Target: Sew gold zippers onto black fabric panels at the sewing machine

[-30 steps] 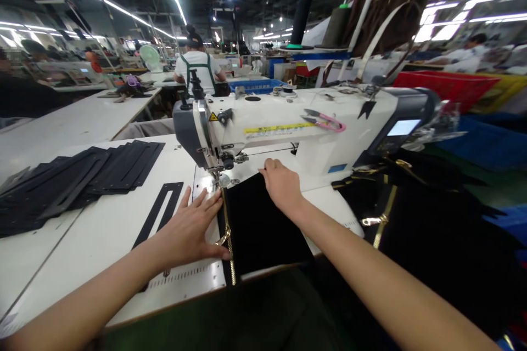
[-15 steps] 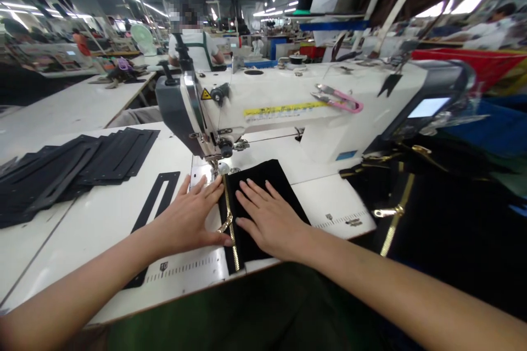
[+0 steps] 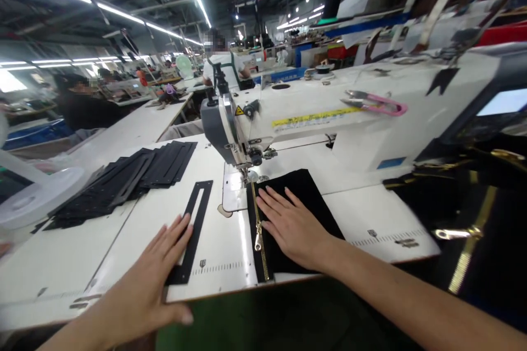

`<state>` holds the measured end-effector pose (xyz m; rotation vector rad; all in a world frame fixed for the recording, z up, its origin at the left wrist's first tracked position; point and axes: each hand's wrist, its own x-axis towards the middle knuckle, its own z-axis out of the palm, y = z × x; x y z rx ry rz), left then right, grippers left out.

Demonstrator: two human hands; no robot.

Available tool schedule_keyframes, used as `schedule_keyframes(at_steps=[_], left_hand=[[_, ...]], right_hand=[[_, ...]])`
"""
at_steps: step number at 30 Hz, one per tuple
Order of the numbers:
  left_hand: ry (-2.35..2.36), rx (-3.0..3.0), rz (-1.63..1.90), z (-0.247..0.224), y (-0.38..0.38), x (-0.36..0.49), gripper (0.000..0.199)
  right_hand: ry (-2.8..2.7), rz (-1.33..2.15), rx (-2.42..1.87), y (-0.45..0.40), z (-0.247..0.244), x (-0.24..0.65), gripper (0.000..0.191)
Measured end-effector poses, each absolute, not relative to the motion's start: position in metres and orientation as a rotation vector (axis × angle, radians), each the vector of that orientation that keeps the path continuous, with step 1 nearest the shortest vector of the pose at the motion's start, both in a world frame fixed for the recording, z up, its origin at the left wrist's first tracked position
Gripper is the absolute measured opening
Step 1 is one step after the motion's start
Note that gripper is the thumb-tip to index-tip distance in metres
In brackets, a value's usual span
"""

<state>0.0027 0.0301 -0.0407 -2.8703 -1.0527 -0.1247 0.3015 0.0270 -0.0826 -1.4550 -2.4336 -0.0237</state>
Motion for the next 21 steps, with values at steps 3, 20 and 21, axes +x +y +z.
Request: schedule_keyframes(at_steps=[3, 20, 21], left_hand=[[-0.936, -2.803, -0.072, -0.053, 0.02, -0.011, 0.096], [-0.993, -2.824, -0.485, -0.066, 0.087, -0.013, 0.045], [-0.974, -2.861, -0.546, -0.062, 0.089, -0.008, 0.042]], right_hand=[[-2.418, -0.018, -1.465, 0.032, -0.079, 0.3, 0.042], [-2.314, -0.03, -1.504, 0.044, -0.076, 0.287, 0.043], [-2.315, -0.021, -1.496, 0.043, -0.077, 0.287, 0.043]])
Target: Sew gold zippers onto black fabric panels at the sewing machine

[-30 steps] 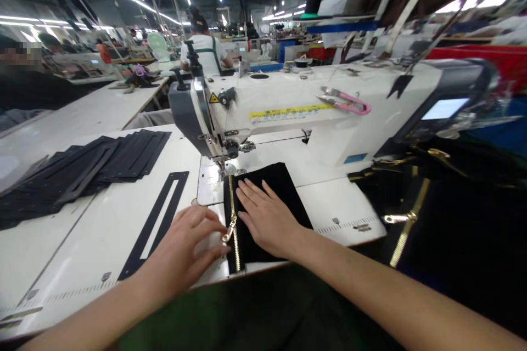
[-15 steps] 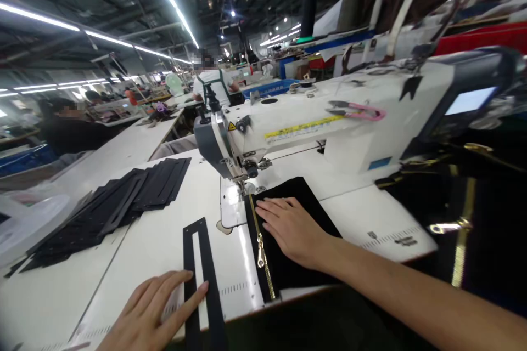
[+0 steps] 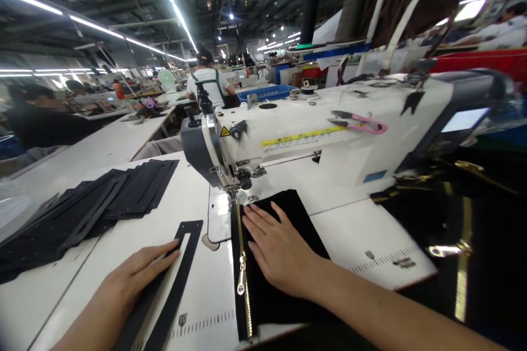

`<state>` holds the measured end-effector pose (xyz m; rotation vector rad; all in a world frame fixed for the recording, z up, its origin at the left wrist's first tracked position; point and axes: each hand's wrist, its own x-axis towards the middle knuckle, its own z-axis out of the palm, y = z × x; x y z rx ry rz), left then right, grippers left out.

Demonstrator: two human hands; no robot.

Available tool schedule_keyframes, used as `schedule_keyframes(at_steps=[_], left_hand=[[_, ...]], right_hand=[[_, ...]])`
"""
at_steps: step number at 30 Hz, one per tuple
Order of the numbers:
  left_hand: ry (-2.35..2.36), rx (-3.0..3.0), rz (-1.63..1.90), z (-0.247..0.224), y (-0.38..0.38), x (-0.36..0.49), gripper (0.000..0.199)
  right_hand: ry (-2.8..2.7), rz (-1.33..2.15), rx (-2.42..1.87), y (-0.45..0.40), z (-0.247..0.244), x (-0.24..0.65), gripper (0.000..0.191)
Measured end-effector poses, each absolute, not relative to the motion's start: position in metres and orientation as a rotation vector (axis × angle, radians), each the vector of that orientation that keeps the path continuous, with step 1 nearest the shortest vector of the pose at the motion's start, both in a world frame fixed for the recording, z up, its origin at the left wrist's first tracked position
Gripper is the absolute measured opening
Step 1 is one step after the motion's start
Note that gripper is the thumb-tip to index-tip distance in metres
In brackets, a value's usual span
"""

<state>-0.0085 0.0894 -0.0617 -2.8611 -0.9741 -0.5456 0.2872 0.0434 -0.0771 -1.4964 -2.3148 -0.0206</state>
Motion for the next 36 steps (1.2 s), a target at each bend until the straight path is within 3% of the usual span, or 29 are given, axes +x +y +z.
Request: schedule_keyframes(at_steps=[6, 13, 24, 36], left_hand=[[-0.803, -2.839, -0.938, -0.044, 0.087, 0.056, 0.034], [-0.768, -2.802, -0.527, -0.063, 0.091, 0.112, 0.03], [-0.63, -2.788, -0.436, -0.071, 0.098, 0.106, 0.028], [-0.52, -2.882, -0.317, -0.071, 0.113, 0.094, 0.045]], right_hand=[[-2.357, 0.036, -1.461, 0.035, -0.078, 0.291, 0.044], [-2.317, 0.092, -1.41, 0.034, -0.074, 0.294, 0.051], [-2.263, 0.158, -1.419, 0.039, -0.079, 0.294, 0.052], [-2.169, 0.245, -1.383, 0.041, -0.079, 0.305, 0.054]])
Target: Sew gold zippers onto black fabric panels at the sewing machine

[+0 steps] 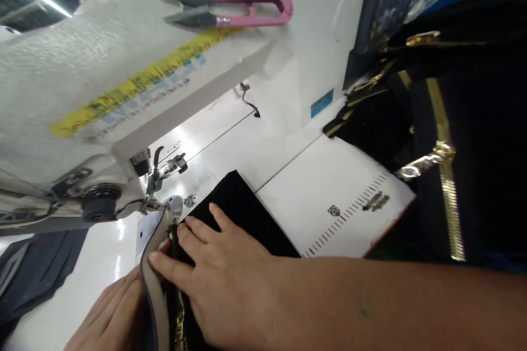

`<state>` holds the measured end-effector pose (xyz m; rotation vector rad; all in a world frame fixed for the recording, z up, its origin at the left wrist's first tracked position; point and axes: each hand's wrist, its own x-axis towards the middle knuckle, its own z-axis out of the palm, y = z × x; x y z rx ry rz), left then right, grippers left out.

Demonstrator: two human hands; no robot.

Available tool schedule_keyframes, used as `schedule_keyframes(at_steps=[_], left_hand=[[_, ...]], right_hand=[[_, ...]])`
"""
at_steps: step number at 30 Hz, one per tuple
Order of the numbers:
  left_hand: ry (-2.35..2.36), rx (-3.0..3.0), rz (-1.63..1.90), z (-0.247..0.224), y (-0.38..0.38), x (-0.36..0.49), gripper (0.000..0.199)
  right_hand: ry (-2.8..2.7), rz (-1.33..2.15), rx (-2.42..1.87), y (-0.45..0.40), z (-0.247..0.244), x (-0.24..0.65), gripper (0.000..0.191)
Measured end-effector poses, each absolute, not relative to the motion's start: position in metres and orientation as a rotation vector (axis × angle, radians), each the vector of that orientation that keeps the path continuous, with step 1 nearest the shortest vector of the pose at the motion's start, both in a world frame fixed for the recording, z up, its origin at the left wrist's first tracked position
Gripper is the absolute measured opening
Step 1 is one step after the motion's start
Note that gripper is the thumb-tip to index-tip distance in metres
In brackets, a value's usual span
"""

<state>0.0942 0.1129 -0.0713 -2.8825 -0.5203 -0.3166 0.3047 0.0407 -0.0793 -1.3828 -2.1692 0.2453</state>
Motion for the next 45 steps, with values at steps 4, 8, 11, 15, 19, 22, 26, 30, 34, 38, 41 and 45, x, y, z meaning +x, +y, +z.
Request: schedule_keyframes(at_steps=[4, 8, 11, 15, 19, 22, 26, 30, 34, 38, 41, 45], left_hand=[[-0.511, -2.845, -0.336, -0.071, 0.114, 0.095, 0.043], [-0.463, -2.797, -0.312, -0.07, 0.113, 0.097, 0.037], [-0.468, -2.765, -0.288, -0.067, 0.109, 0.102, 0.035], [-0.513, -2.723, -0.286, -0.066, 0.1, 0.111, 0.033], [-0.58, -2.758, -0.36, -0.07, 0.095, 0.115, 0.031], [-0.626, -2.769, -0.486, -0.074, 0.092, 0.115, 0.031], [-0.706, -2.769, -0.592, -0.075, 0.087, 0.113, 0.032], [-0.803, -2.752, -0.59, -0.075, 0.082, 0.112, 0.035], [-0.729, -2.742, -0.567, -0.079, 0.082, 0.113, 0.035], [-0.712, -2.733, -0.541, -0.081, 0.084, 0.113, 0.035], [-0.709, -2.739, -0.551, -0.082, 0.086, 0.112, 0.034], [-0.693, -2.748, -0.543, -0.081, 0.092, 0.114, 0.031]], right_hand=[[-2.159, 0.249, -1.366, 0.04, -0.081, 0.306, 0.055], [-2.161, 0.256, -1.355, 0.039, -0.08, 0.307, 0.052], [-2.158, 0.253, -1.368, 0.038, -0.079, 0.306, 0.051], [-2.182, 0.231, -1.373, 0.038, -0.078, 0.307, 0.049], [-2.262, 0.193, -1.356, 0.038, -0.077, 0.305, 0.048], [-2.309, 0.207, -1.374, 0.038, -0.076, 0.302, 0.047], [-2.347, 0.166, -1.399, 0.037, -0.076, 0.298, 0.049], [-2.394, 0.079, -1.412, 0.036, -0.076, 0.296, 0.055], [-2.435, 0.032, -1.417, 0.036, -0.075, 0.295, 0.057], [-2.433, 0.012, -1.412, 0.035, -0.073, 0.294, 0.058], [-2.446, 0.018, -1.42, 0.035, -0.073, 0.293, 0.059], [-2.425, 0.037, -1.433, 0.042, -0.075, 0.294, 0.057]])
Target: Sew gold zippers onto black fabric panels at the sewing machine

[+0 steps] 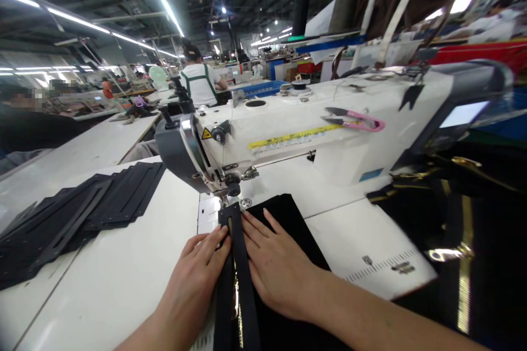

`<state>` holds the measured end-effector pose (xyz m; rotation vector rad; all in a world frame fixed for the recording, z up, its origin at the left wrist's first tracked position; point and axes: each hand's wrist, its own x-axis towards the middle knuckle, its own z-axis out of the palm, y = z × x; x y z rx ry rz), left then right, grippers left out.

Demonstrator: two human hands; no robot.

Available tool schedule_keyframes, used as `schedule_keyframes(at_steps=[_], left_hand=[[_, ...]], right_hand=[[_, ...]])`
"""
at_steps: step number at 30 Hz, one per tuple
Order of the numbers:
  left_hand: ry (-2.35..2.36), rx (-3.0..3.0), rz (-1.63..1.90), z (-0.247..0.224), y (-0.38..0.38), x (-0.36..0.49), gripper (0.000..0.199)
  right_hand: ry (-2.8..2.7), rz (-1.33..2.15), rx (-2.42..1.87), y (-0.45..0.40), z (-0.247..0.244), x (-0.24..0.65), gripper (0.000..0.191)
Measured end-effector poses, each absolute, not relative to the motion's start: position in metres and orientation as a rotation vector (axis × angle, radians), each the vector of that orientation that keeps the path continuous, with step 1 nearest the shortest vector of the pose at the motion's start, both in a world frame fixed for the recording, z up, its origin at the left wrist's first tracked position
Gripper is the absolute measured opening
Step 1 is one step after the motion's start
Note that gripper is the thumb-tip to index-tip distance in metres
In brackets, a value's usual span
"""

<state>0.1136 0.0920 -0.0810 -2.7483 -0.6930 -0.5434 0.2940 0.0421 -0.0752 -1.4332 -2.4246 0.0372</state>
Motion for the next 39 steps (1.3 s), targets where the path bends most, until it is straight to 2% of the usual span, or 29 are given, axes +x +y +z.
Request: schedule_keyframes(at_steps=[13, 29, 39], left_hand=[[-0.733, -2.81, -0.485, -0.079, 0.121, 0.119, 0.031], [-0.693, -2.794, -0.528, -0.08, 0.12, 0.121, 0.032], [-0.733, -2.801, -0.535, -0.078, 0.126, 0.124, 0.024]], right_hand=[[-2.399, 0.107, -1.428, 0.073, -0.075, 0.299, 0.049], [-2.431, 0.054, -1.429, 0.073, -0.078, 0.299, 0.052], [-2.386, 0.057, -1.41, 0.075, -0.079, 0.297, 0.052]])
